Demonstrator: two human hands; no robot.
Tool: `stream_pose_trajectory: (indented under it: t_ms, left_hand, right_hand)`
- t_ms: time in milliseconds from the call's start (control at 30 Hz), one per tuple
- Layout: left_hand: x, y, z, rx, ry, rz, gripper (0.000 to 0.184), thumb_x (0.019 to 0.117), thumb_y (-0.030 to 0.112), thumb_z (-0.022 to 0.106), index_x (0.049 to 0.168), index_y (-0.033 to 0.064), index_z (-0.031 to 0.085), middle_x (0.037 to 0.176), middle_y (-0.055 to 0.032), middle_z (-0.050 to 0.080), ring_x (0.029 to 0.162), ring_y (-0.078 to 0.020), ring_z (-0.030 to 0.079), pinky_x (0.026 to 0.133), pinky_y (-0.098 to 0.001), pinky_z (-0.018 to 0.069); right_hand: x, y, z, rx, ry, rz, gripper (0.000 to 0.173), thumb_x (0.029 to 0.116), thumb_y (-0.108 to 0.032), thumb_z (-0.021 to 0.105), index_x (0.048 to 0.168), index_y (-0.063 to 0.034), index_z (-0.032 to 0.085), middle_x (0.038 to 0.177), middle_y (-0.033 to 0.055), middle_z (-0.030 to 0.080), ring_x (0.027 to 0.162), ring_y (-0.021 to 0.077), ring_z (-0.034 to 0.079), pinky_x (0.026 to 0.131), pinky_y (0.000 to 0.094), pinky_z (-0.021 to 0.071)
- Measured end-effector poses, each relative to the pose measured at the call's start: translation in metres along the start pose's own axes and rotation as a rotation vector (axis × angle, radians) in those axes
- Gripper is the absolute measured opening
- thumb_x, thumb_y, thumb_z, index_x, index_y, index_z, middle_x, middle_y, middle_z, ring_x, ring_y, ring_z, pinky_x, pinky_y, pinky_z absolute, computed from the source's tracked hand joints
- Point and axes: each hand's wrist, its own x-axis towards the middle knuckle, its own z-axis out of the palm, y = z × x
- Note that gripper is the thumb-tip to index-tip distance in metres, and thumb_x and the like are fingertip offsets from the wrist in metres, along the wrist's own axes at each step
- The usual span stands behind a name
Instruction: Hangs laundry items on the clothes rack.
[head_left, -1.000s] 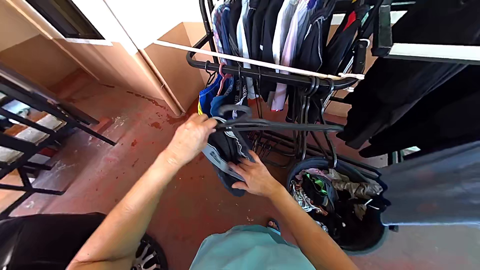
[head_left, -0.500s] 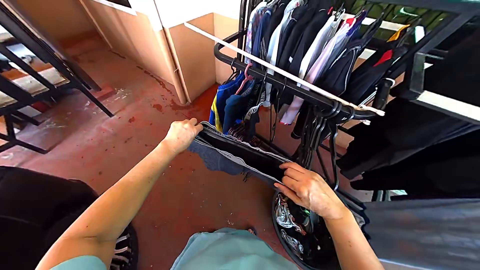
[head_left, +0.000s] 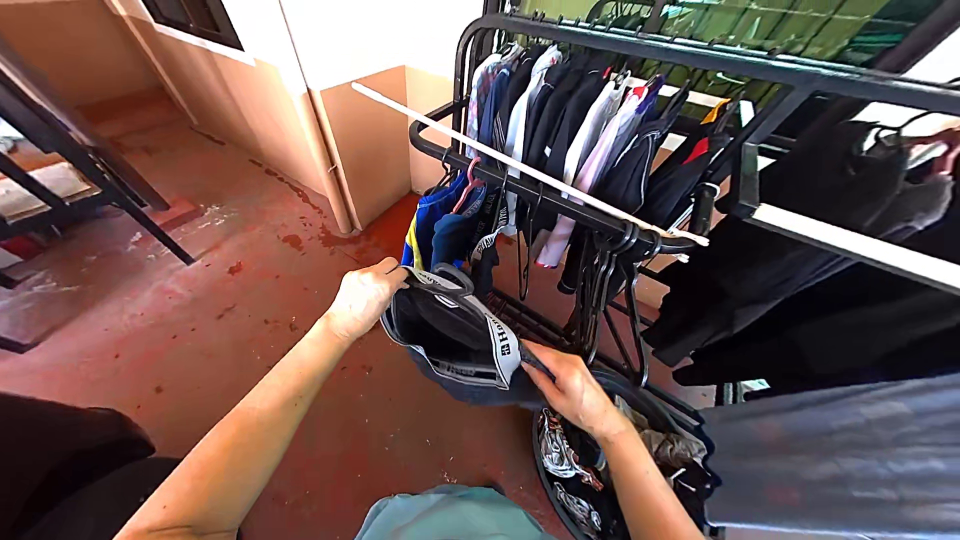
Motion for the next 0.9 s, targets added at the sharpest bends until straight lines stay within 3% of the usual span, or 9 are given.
stream_pose_trajectory:
  t_ms: [100, 233, 333, 400, 467, 567, 700, 833, 900]
  left_hand:
    - [0.001, 0.005, -0.002, -0.007, -0.03, -0.303, 0.019, 0.0973, 0.015, 0.069, 0.102, -0.0022, 0.074, 0.106, -0.0227, 0.07, 0.085, -0.0422, 0.072, 0.069, -0.0606, 0.0569]
    - [-0.006, 0.037, 0.0, -0.059, -0.502, -0.672, 0.033, 0.1032, 0.019, 0.058, 0.125, -0.004, 0.067, 0.129, -0.0307, 0.062, 0.116, -0.0509, 0.062, 0.095, -0.069, 0.0487]
    - [-0.018, 0.046, 0.017, -0.3, -0.641, -0.689, 0.052, 0.1045, 0.032, 0.059, 0.143, -0.0028, 0.053, 0.139, -0.0287, 0.058, 0.131, -0.0436, 0.055, 0.111, -0.0597, 0.0414]
    - [-0.029, 0.051, 0.025, -0.663, -0.471, -0.803, 0.056, 0.1072, 0.03, 0.053, 0.151, -0.0035, 0.043, 0.151, -0.0284, 0.047, 0.14, -0.036, 0.049, 0.117, -0.049, 0.0388]
    - [-0.034, 0.071, 0.03, -1.168, -0.228, -1.034, 0.059, 0.109, 0.031, 0.049, 0.157, 0.0004, 0.032, 0.155, -0.0228, 0.043, 0.131, -0.0316, 0.057, 0.102, -0.0464, 0.0535]
    - [-0.033, 0.101, 0.029, -1.583, -0.091, -1.146, 0.053, 0.1057, 0.022, 0.056, 0.151, 0.0039, 0.034, 0.126, -0.0191, 0.064, 0.103, -0.0283, 0.07, 0.083, -0.0448, 0.0614]
    - [-0.034, 0.093, 0.033, -1.475, -0.06, -1.201, 0.032, 0.1002, 0.001, 0.059, 0.13, -0.0047, 0.048, 0.105, -0.0169, 0.068, 0.089, -0.0216, 0.071, 0.078, -0.0386, 0.0616]
    - [-0.033, 0.074, 0.016, -1.298, -0.079, -1.109, 0.017, 0.1068, 0.009, 0.047, 0.114, -0.0034, 0.057, 0.091, -0.0095, 0.07, 0.081, -0.0148, 0.071, 0.074, -0.0336, 0.0611]
    - [-0.027, 0.071, 0.003, -1.167, -0.102, -1.032, 0.02, 0.1085, 0.014, 0.045, 0.105, 0.0005, 0.06, 0.083, -0.004, 0.07, 0.075, -0.01, 0.07, 0.071, -0.0297, 0.0605]
  right_hand:
    - [-0.001, -0.014, 0.018, -0.023, 0.156, 0.066, 0.036, 0.0964, 0.001, 0.05, 0.127, 0.0073, 0.066, 0.12, 0.0191, 0.073, 0.113, 0.0242, 0.072, 0.102, 0.0339, 0.0544]
    - [-0.004, -0.023, 0.039, 0.025, 0.195, 0.167, 0.038, 0.0971, 0.004, 0.05, 0.131, 0.0039, 0.066, 0.126, 0.0166, 0.071, 0.118, 0.024, 0.07, 0.106, 0.0361, 0.0534]
    - [-0.01, -0.038, 0.052, 0.102, 0.154, 0.245, 0.036, 0.0983, 0.002, 0.053, 0.133, 0.0047, 0.065, 0.126, 0.0178, 0.071, 0.116, 0.0244, 0.071, 0.104, 0.0375, 0.0543]
    - [-0.015, -0.046, 0.058, 0.123, 0.15, 0.274, 0.037, 0.0992, 0.001, 0.054, 0.135, 0.0054, 0.063, 0.127, 0.0185, 0.071, 0.116, 0.0252, 0.071, 0.103, 0.0386, 0.0548]
    - [-0.016, -0.055, 0.068, 0.09, 0.139, 0.261, 0.037, 0.1011, -0.001, 0.052, 0.136, 0.0054, 0.062, 0.126, 0.0185, 0.071, 0.114, 0.0272, 0.072, 0.101, 0.0415, 0.0567]
    - [-0.015, -0.076, 0.092, 0.018, 0.065, 0.198, 0.037, 0.1018, -0.006, 0.054, 0.136, 0.0057, 0.061, 0.129, 0.0174, 0.07, 0.119, 0.0306, 0.069, 0.105, 0.0496, 0.0539]
    - [-0.011, -0.1, 0.076, 0.017, -0.128, 0.11, 0.065, 0.1044, -0.048, 0.05, 0.148, -0.0002, 0.051, 0.148, 0.0133, 0.058, 0.143, 0.0356, 0.048, 0.116, 0.0678, 0.0329]
    - [-0.001, -0.146, -0.023, 0.507, 0.27, -0.085, 0.072, 0.1052, -0.061, 0.036, 0.148, -0.0047, 0.05, 0.147, 0.012, 0.059, 0.141, 0.0267, 0.05, 0.122, 0.0502, 0.0365]
    - [0.007, -0.18, -0.063, 0.829, 0.478, -0.173, 0.07, 0.1009, -0.064, 0.043, 0.156, -0.0212, 0.038, 0.155, 0.0017, 0.051, 0.144, 0.0235, 0.046, 0.122, 0.0459, 0.0371]
